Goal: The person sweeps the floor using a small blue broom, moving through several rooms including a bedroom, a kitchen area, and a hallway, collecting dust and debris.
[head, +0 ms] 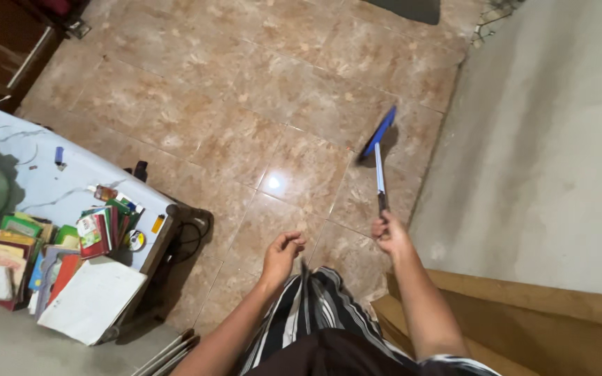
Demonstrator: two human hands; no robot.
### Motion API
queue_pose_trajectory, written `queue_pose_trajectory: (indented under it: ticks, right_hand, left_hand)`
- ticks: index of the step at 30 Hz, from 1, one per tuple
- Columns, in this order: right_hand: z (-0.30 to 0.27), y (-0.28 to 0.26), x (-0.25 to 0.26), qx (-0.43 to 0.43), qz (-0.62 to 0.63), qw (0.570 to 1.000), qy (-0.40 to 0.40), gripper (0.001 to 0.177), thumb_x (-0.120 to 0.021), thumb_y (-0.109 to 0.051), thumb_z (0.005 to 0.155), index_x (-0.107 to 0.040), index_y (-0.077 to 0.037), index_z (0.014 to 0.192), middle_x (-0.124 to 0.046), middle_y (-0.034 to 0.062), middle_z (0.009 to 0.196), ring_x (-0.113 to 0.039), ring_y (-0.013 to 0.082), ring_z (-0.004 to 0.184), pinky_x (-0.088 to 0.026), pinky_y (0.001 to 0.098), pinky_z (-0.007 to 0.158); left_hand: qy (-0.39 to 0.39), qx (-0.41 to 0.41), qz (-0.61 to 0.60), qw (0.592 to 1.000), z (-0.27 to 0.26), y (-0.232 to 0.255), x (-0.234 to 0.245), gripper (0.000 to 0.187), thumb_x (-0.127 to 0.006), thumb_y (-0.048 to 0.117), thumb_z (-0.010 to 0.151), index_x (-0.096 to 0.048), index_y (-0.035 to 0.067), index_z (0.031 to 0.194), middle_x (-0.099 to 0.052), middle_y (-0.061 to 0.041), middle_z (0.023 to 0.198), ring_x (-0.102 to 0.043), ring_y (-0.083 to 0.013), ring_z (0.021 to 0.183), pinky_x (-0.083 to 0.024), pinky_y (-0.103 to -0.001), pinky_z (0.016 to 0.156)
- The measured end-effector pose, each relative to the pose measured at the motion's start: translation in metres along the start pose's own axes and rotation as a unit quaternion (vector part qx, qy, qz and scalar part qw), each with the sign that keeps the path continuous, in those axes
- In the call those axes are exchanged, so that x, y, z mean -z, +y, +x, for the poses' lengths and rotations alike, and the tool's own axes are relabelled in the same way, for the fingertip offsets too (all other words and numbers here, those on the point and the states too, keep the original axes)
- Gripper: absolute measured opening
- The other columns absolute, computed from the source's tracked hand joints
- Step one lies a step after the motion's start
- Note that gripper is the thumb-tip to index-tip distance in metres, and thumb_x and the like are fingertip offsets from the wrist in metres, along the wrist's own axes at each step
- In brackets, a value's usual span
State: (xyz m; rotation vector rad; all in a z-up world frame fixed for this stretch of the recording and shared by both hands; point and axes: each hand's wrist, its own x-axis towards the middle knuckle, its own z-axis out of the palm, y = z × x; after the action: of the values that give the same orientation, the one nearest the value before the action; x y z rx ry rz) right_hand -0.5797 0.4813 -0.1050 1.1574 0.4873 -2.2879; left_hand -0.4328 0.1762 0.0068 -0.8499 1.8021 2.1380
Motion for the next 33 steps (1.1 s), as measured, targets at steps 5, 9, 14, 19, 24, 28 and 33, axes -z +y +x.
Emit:
queue_pose_trajectory:
  ticks: [5, 9, 14, 19, 24, 28, 33]
  right_hand:
    - [-0.028, 0.058, -0.006, -0.050, -0.357, 0.931, 0.051, 0.028, -0.047, -0.030, 0.105, -0.042, -0.010, 0.086, -0.044, -0.0013, 0.062, -0.039, 0.0076, 0.043, -0.033, 0.0244, 0.037]
    - [-0.069, 0.070, -0.019, -0.128, -0.346, 0.929, 0.009, 0.013, -0.049, -0.023, 0.101, -0.053, -0.013, 0.106, -0.045, -0.0045, 0.067, -0.040, 0.0040, 0.046, -0.032, 0.0206, 0.037]
    - [-0.045, 0.113, -0.019, -0.373, -0.199, 0.906, -0.032, 0.036, -0.055, -0.010, 0.095, -0.052, 0.011, 0.124, -0.053, 0.0013, 0.073, -0.048, 0.0042, 0.048, -0.038, 0.0179, 0.038]
    - [-0.012, 0.172, -0.001, -0.493, -0.159, 0.853, 0.057, 0.034, -0.057, -0.009, 0.095, -0.048, 0.015, 0.117, -0.051, 0.0016, 0.069, -0.047, 0.0059, 0.047, -0.039, 0.0192, 0.038]
    - [-0.022, 0.112, 0.006, -0.402, -0.238, 0.884, 0.020, 0.018, -0.063, -0.006, 0.094, -0.048, 0.003, 0.098, -0.042, -0.0022, 0.062, -0.039, 0.0069, 0.046, -0.031, 0.0224, 0.039]
    - [-0.048, -0.014, -0.019, -0.306, -0.196, 0.925, 0.115, 0.016, -0.056, -0.011, 0.093, -0.052, -0.003, 0.106, -0.052, 0.0026, 0.072, -0.043, -0.0002, 0.044, -0.031, 0.0152, 0.035]
    - [-0.032, -0.072, -0.060, -0.091, -0.425, 0.895, 0.104, 0.016, -0.056, -0.014, 0.100, -0.050, -0.006, 0.088, -0.050, -0.0017, 0.064, -0.042, 0.0023, 0.044, -0.029, 0.0185, 0.035]
  left_hand:
    - [0.040, -0.002, -0.009, 0.999, 0.005, 0.006, 0.018, 0.031, -0.060, 0.014, 0.097, -0.066, 0.001, 0.124, -0.076, -0.008, 0.108, -0.068, -0.0173, 0.097, -0.053, -0.031, 0.089]
    - [0.057, -0.022, -0.023, 0.998, -0.006, 0.015, 0.031, 0.032, -0.056, 0.012, 0.097, -0.065, 0.001, 0.125, -0.076, -0.007, 0.110, -0.067, -0.0146, 0.096, -0.052, -0.030, 0.089]
    - [0.089, -0.024, -0.050, 0.995, -0.024, 0.017, 0.043, 0.032, -0.056, 0.012, 0.096, -0.065, 0.001, 0.125, -0.076, -0.009, 0.111, -0.067, -0.0151, 0.096, -0.053, -0.029, 0.088]
    - [0.122, -0.019, -0.072, 0.990, -0.026, 0.000, 0.065, 0.030, -0.058, 0.012, 0.097, -0.065, -0.001, 0.123, -0.076, -0.012, 0.109, -0.069, -0.0162, 0.096, -0.051, -0.030, 0.087]
    - [0.142, -0.047, -0.104, 0.983, -0.028, -0.008, 0.071, 0.029, -0.056, 0.012, 0.098, -0.064, -0.002, 0.122, -0.076, -0.012, 0.109, -0.069, -0.0167, 0.095, -0.053, -0.030, 0.087]
    - [0.149, -0.027, -0.103, 0.983, -0.030, -0.002, 0.068, 0.029, -0.059, 0.011, 0.097, -0.066, -0.002, 0.122, -0.075, -0.011, 0.109, -0.067, -0.0164, 0.094, -0.053, -0.029, 0.085]
    - [0.159, -0.021, -0.113, 0.981, -0.025, -0.002, 0.064, 0.030, -0.056, 0.012, 0.098, -0.064, -0.001, 0.124, -0.075, -0.011, 0.110, -0.067, -0.0155, 0.095, -0.051, -0.029, 0.086]
